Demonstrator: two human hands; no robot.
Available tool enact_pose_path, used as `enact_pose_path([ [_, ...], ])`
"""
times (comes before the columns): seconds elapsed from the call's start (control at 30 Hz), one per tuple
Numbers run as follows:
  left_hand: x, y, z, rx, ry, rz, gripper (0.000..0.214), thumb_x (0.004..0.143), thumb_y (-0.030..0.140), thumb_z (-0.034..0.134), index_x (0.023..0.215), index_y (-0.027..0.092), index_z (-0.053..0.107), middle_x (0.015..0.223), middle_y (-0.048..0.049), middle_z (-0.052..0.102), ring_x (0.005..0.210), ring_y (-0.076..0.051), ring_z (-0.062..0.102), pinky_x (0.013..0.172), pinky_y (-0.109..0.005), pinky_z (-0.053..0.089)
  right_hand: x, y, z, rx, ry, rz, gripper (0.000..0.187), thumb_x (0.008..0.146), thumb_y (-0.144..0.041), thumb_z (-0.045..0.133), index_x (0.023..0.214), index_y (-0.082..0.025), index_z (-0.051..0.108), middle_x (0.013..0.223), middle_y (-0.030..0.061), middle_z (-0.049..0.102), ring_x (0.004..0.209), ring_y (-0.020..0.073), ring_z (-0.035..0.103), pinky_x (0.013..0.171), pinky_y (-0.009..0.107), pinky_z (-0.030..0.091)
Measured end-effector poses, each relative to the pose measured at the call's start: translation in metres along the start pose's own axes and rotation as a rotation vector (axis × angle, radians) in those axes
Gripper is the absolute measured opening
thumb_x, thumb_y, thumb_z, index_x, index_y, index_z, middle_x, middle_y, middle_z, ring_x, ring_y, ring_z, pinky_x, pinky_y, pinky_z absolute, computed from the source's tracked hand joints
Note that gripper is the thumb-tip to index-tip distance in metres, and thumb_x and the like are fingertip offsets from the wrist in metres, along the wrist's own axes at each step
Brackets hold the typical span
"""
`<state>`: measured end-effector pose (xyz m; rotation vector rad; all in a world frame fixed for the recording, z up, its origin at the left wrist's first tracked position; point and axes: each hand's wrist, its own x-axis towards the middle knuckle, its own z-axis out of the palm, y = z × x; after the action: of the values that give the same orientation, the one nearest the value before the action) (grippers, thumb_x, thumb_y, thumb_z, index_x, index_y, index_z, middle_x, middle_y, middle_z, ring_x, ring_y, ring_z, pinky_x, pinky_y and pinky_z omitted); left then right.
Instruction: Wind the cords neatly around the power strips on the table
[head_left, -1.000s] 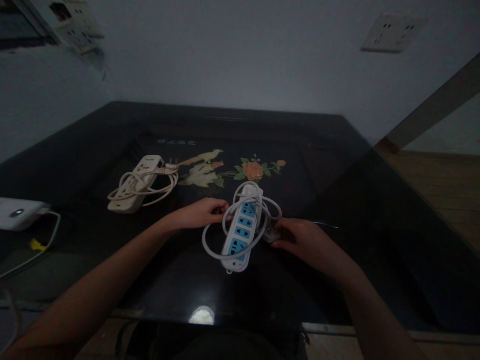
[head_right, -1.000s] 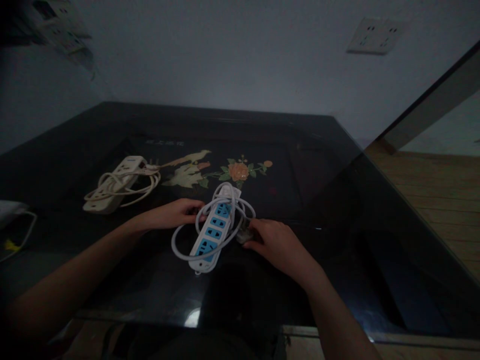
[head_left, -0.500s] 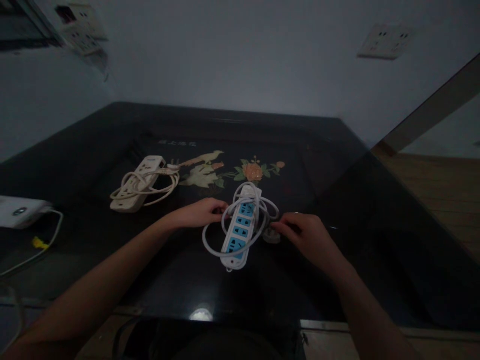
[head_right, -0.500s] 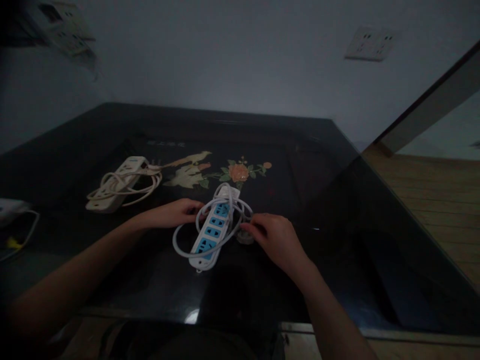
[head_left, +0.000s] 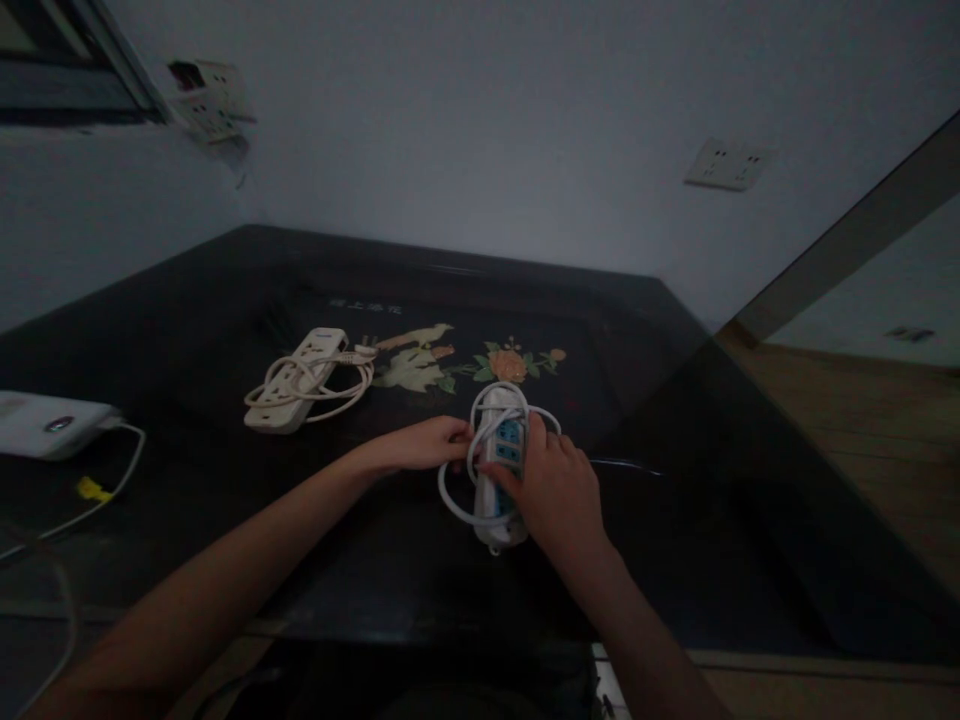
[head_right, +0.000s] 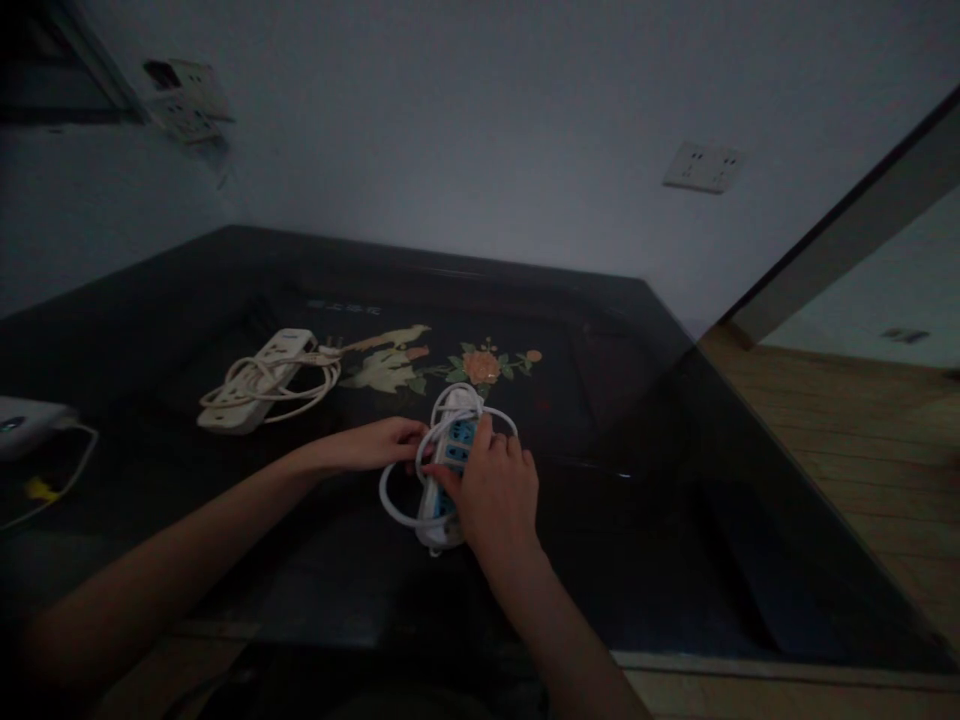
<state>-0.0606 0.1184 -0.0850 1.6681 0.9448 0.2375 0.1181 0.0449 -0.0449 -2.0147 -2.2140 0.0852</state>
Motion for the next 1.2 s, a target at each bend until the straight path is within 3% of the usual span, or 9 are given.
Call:
enact_pose_path([
  [0.17, -0.003, 0.014, 0.016, -0.141, 0.168, -0.007, 0.019, 0.078, 0.034, 0.052, 0.081, 0.016, 0.052, 0.077, -0.0013, 0.059, 0.073, -0.016, 0.055, 0.067, -0.027, 0.044, -0.006, 0.0, -0.003, 0.155, -0.051, 0.044, 0.097, 0.075, -0.067, 0.057, 0.146, -0.01, 0.023, 0.106, 0.0214, 0.065, 0.101, 0.0363, 0.06, 0.077, 0.042, 0.046],
  [0.27, -0.009, 0.028, 0.021, -0.077, 0.298, 0.024, 0.017, 0.082, 0.032, 0.047, 0.08, 0.016, 0.051, 0.081, -0.0025, 0.058, 0.078, -0.017, 0.054, 0.073, -0.029, 0.045, -0.009, 0.005, -0.002, 0.314, -0.074, 0.059, 0.111, 0.067, -0.055, 0.071, 0.15, -0.015, 0.009, 0.116, 0.0197, 0.062, 0.108, 0.0384, 0.057, 0.082, 0.046, 0.046],
  [0.4, -0.026, 0.057, 0.028, 0.138, 0.429, 0.164, 0.023, 0.092, 0.036, 0.037, 0.087, 0.018, 0.051, 0.089, -0.0042, 0.062, 0.083, -0.018, 0.057, 0.079, -0.034, 0.046, -0.004, 0.017, 0.002, 0.85, -0.012, -0.011, 0.114, 0.065, -0.038, 0.076, 0.15, -0.023, 0.001, 0.132, 0.0155, 0.053, 0.119, 0.0318, 0.052, 0.095, 0.047, 0.043],
  [0.53, -0.035, 0.089, 0.037, 0.443, 0.565, 0.394, 0.023, 0.092, 0.026, 0.037, 0.103, 0.016, 0.055, 0.104, -0.0098, 0.062, 0.1, -0.023, 0.056, 0.089, -0.039, 0.045, 0.007, 0.022, 0.003, 1.477, -0.001, -0.109, 0.101, 0.062, -0.034, 0.078, 0.145, -0.028, 0.02, 0.135, 0.0113, 0.052, 0.118, 0.0281, 0.054, 0.094, 0.043, 0.048],
  [0.67, -0.033, 0.107, 0.041, 0.607, 0.517, 0.644, 0.029, 0.089, 0.016, 0.042, 0.114, 0.014, 0.056, 0.115, -0.011, 0.061, 0.109, -0.023, 0.054, 0.096, -0.04, 0.042, 0.015, 0.024, 0.005, 1.751, -0.045, -0.122, 0.06, 0.066, -0.039, 0.071, 0.121, -0.026, 0.052, 0.112, 0.0067, 0.066, 0.102, 0.028, 0.062, 0.084, 0.04, 0.052],
  [0.8, -0.039, 0.093, 0.03, 0.451, 0.698, 0.805, 0.027, 0.089, 0.013, 0.043, 0.111, 0.016, 0.057, 0.11, -0.0079, 0.064, 0.106, -0.018, 0.056, 0.094, -0.034, 0.043, 0.015, 0.043, 0.017, 1.837, -0.131, -0.085, 0.043, 0.065, -0.038, 0.068, 0.104, -0.023, 0.059, 0.09, 0.0044, 0.069, 0.076, 0.0229, 0.066, 0.068, 0.035, 0.054],
  [0.93, -0.041, 0.054, 0.019, 0.142, 0.96, 0.651, 0.018, 0.092, 0.017, 0.042, 0.098, 0.017, 0.059, 0.088, -0.0038, 0.064, 0.084, -0.015, 0.06, 0.077, -0.028, 0.046, 0.009, 0.069, 0.032, 1.918, -0.26, -0.018, 0.044, 0.062, -0.035, 0.072, 0.103, -0.024, 0.062, 0.085, 0.0039, 0.07, 0.071, 0.0223, 0.066, 0.065, 0.034, 0.055],
  [1.03, -0.035, 0.03, 0.022, 0.116, 0.923, 0.522, 0.015, 0.091, 0.019, 0.045, 0.095, 0.016, 0.059, 0.084, -0.0032, 0.063, 0.081, -0.015, 0.059, 0.074, -0.028, 0.046, 0.003, 0.078, 0.041, 1.994, -0.29, 0.021, 0.053, 0.061, -0.038, 0.075, 0.11, -0.026, 0.059, 0.094, 0.0051, 0.07, 0.084, 0.026, 0.067, 0.074, 0.04, 0.055],
  [1.2, -0.029, 0.019, 0.035, 0.357, 0.792, 0.571, 0.012, 0.088, 0.025, 0.054, 0.096, 0.016, 0.058, 0.092, -0.0053, 0.063, 0.089, -0.018, 0.058, 0.08, -0.032, 0.045, -0.004, 0.07, 0.047, 2.024, -0.32, 0.013, 0.052, 0.062, -0.045, 0.076, 0.107, -0.027, 0.059, 0.097, 0.006, 0.069, 0.093, 0.028, 0.066, 0.081, 0.043, 0.054],
])
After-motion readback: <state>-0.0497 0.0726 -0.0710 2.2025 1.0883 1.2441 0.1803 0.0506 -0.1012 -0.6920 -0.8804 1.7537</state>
